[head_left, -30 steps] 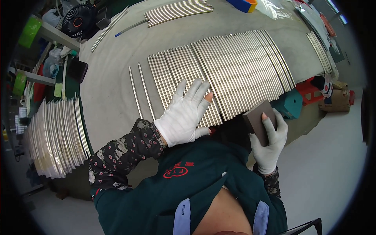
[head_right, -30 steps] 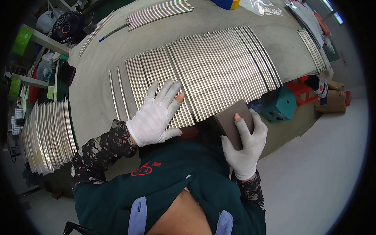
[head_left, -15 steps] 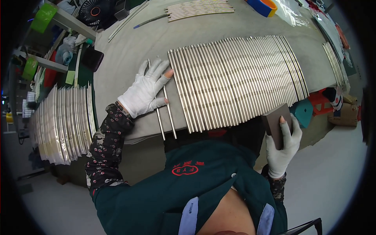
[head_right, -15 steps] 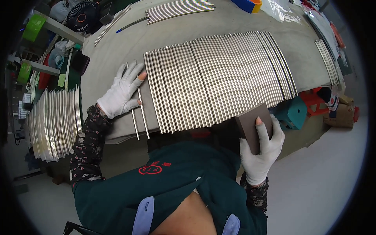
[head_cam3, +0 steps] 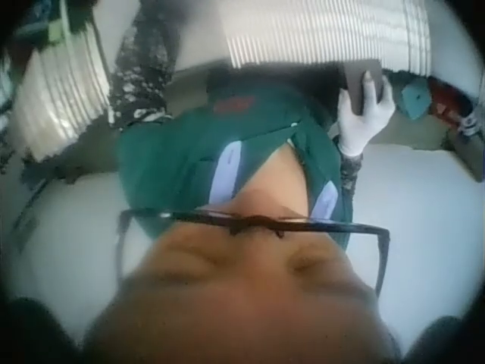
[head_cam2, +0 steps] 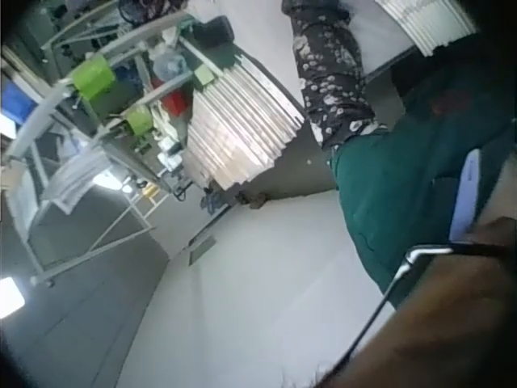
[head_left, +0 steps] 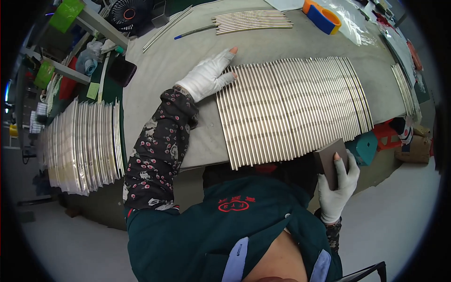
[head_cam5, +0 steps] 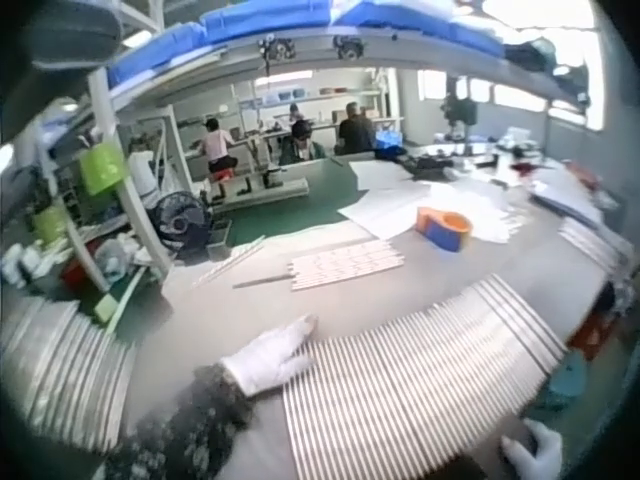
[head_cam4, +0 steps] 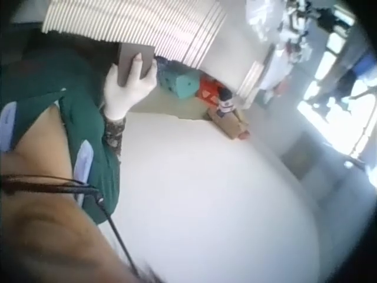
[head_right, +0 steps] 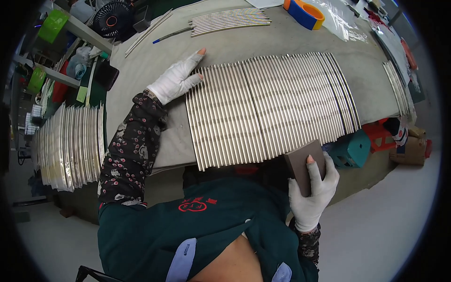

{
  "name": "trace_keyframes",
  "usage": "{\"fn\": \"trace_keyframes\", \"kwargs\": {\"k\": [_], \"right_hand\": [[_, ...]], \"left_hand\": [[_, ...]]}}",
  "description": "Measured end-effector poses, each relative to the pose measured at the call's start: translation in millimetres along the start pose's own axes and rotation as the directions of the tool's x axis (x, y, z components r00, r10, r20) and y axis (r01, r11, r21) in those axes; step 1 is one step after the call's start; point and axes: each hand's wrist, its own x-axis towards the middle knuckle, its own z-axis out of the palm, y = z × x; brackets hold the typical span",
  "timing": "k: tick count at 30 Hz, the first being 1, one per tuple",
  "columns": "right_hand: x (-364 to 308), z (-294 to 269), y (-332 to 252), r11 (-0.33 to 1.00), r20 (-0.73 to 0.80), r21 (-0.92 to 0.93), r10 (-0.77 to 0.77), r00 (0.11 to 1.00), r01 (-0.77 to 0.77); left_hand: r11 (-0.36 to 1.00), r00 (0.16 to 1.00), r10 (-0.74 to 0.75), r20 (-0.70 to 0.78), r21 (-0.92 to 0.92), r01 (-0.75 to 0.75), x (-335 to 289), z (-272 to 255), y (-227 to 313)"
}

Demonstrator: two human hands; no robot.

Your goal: The person is using a sanding block to smooth the surfaces of a large set of thin rods on a workbench.

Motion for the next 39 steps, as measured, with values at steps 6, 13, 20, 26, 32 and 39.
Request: {"fn": "trace_keyframes", "kwargs": {"k": [6,13,20,26,32,39], "right_hand": [[7.6,-0.2,-2.9,1.0,0.011,-0.006,-0.018,1.0,0.018],[12.4,5.1,-3.0,1.0,0.017,0.009,-0.026,1.0,0.025],[13.7,2.5,-8.3,0.999,0.034,0.01,-0.04,0.999,0.04],[19.2,3.4,-11.4,0.999,0.062,-0.003,-0.053,0.997,0.053],[24.4,6.2,-11.3,0.998,0.068,0.025,-0.06,0.996,0.058],[27.2,10.9,-8.9,0.999,0.082,0.026,-0.041,0.996,0.04]], "left_hand": [[0.997,0.996,0.014,0.091,-0.08,-0.007,-11.0,0.6,1.9],[0.994,0.987,-0.026,0.161,-0.104,0.043,-12.0,-0.1,-1.2],[0.988,0.974,0.14,0.176,0.046,-0.15,-10.2,-17.9,50.9],[0.927,0.869,0.371,0.327,-0.182,-0.328,-39.4,-0.6,141.3],[0.948,0.892,0.303,0.336,-0.199,-0.247,-52.0,-10.5,139.9],[0.963,0.897,0.25,0.364,-0.191,-0.191,-68.5,-23.6,134.7]]}}
